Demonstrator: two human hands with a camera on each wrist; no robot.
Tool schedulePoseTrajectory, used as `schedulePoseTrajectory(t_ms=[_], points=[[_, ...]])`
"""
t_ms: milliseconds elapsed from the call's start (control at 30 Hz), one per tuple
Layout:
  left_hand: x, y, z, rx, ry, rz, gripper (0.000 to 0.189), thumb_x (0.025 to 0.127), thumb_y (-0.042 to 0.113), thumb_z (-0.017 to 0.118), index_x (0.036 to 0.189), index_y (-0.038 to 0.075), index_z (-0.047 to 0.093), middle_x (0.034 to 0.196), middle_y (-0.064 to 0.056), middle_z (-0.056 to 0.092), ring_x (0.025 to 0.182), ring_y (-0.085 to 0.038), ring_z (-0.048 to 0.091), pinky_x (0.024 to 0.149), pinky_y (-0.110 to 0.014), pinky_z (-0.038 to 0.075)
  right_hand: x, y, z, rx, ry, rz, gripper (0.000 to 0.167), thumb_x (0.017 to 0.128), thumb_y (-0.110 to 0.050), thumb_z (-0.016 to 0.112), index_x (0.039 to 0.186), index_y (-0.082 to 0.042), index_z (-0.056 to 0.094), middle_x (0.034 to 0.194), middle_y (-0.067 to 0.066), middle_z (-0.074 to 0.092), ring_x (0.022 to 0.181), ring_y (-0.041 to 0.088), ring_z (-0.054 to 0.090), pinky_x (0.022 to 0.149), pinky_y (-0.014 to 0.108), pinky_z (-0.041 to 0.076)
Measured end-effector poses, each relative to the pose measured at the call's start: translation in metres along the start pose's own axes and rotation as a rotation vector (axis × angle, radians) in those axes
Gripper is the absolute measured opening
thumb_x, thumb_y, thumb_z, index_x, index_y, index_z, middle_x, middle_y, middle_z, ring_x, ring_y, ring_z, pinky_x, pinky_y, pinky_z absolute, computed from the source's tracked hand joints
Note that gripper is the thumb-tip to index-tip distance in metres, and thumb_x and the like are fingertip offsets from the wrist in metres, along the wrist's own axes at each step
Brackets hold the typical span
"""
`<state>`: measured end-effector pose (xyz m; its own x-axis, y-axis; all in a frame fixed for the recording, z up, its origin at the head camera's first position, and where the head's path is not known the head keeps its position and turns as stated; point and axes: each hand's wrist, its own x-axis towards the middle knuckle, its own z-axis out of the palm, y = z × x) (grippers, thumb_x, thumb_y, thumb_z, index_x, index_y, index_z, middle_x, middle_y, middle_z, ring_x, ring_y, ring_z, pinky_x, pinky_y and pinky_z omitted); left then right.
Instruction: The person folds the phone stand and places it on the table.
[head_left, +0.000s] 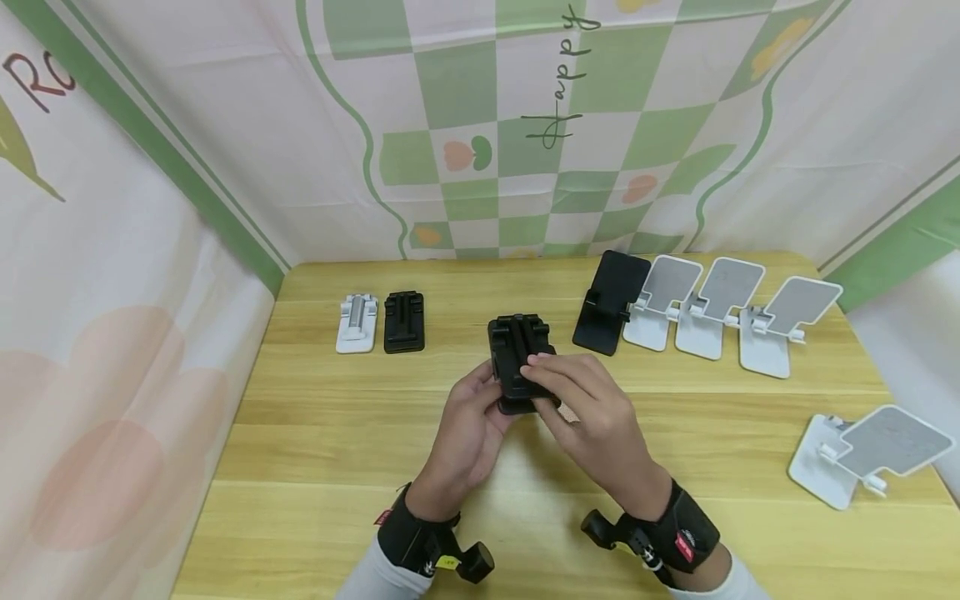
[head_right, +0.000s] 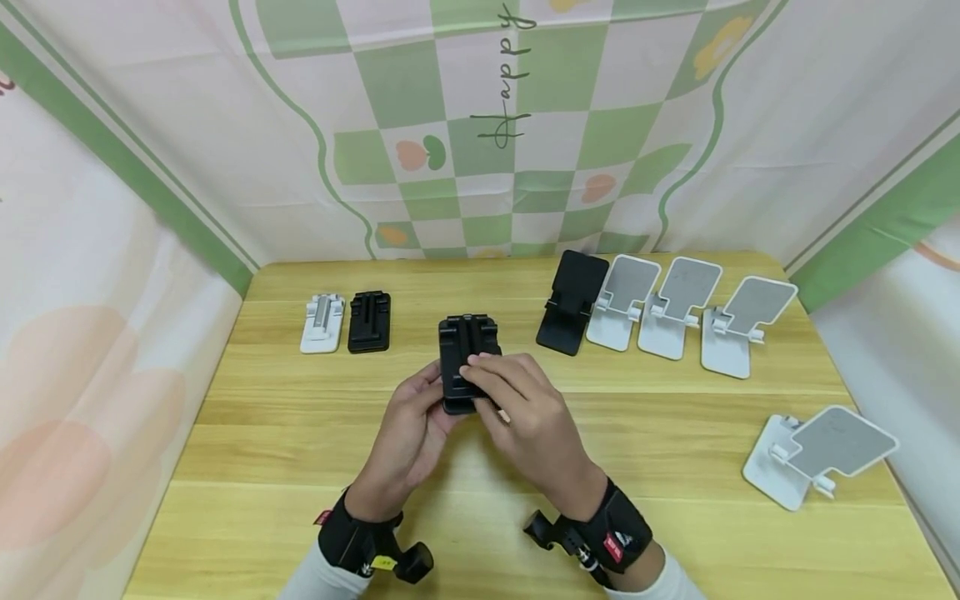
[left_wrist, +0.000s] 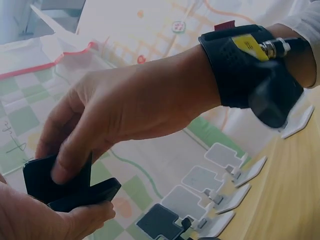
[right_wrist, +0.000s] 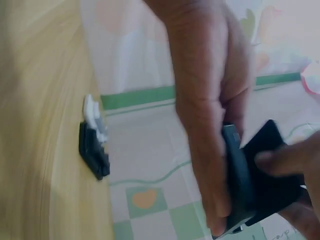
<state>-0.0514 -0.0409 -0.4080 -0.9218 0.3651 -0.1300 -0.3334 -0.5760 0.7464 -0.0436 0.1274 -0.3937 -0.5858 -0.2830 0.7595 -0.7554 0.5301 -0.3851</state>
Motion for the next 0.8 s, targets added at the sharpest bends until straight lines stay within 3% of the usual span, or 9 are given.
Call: schedulePoseTrajectory(t_ms=[200,367,467,533,633,733,800], points=[[-0.002,0.0,-0.003,-0.027,0.039,-0.001,0.052,0.112,0.023,0.022,0.156,-0.003,0.033,0.157,-0.022,0.042,0.133,-0.019,0.057,0.098,-0.028,0.057,-0.001,-0.001,-0.01,0.198,-0.131,0.29,0.025,0.095,-0.01,0.072,0.119,-0.012,0.075,0.131,0.004,0.069,0.125,0.021,0.06,0.11,0.017,0.044],[-0.003,0.003,-0.002,-0.013,0.019,0.008,0.05,0.109,0.018,0.031,0.155,-0.004,0.035,0.159,-0.021,0.041,0.134,-0.019,0.056,0.1,-0.028,0.056,0.001,-0.001,-0.013,0.359,-0.108,0.455,0.026,0.099,0.005,0.061,0.117,-0.008,0.073,0.131,0.007,0.067,0.129,0.013,0.06,0.11,0.019,0.048],[-0.003,0.005,-0.001,-0.004,0.01,0.012,0.05,0.107,0.013,0.034,0.154,-0.005,0.034,0.16,-0.02,0.039,0.138,-0.021,0.053,0.101,-0.027,0.055,0.003,-0.002,-0.014,0.474,-0.088,0.537,0.025,0.098,0.007,0.06,0.122,0.001,0.067,0.137,0.013,0.06,0.132,0.018,0.057,0.11,0.02,0.048],[-0.004,0.007,-0.001,0.006,0.008,0.01,0.051,0.107,0.012,0.033,0.155,-0.005,0.033,0.16,-0.02,0.039,0.139,-0.022,0.052,0.102,-0.027,0.055,0.005,-0.002,-0.016,0.523,-0.1,0.624,0.03,0.099,0.003,0.062,0.129,0.004,0.059,0.143,0.015,0.053,0.137,0.024,0.052,0.112,0.02,0.046],[-0.005,0.008,-0.001,0.016,0.008,-0.002,0.052,0.107,0.012,0.031,0.156,-0.005,0.03,0.161,-0.019,0.038,0.141,-0.022,0.05,0.103,-0.027,0.054,0.008,-0.002,-0.02,0.559,-0.186,0.823,0.046,0.103,-0.014,0.063,0.143,0.0,0.045,0.15,0.014,0.045,0.14,0.032,0.047,0.108,0.016,0.048],[-0.005,0.008,-0.002,0.024,0.01,-0.014,0.052,0.107,0.012,0.03,0.156,-0.004,0.029,0.161,-0.019,0.039,0.141,-0.022,0.049,0.103,-0.026,0.054,0.011,-0.001,-0.025,0.594,-0.295,1.024,0.057,0.104,-0.028,0.06,0.151,-0.005,0.037,0.154,0.013,0.041,0.142,0.032,0.042,0.102,0.014,0.045],[-0.005,0.008,-0.003,0.031,0.014,-0.019,0.053,0.106,0.011,0.031,0.156,-0.004,0.029,0.161,-0.019,0.039,0.141,-0.022,0.049,0.104,-0.026,0.053,0.013,0.0,-0.026,0.632,-0.333,1.108,0.061,0.105,-0.031,0.059,0.153,-0.005,0.034,0.155,0.015,0.04,0.14,0.031,0.041,0.101,0.015,0.043]])
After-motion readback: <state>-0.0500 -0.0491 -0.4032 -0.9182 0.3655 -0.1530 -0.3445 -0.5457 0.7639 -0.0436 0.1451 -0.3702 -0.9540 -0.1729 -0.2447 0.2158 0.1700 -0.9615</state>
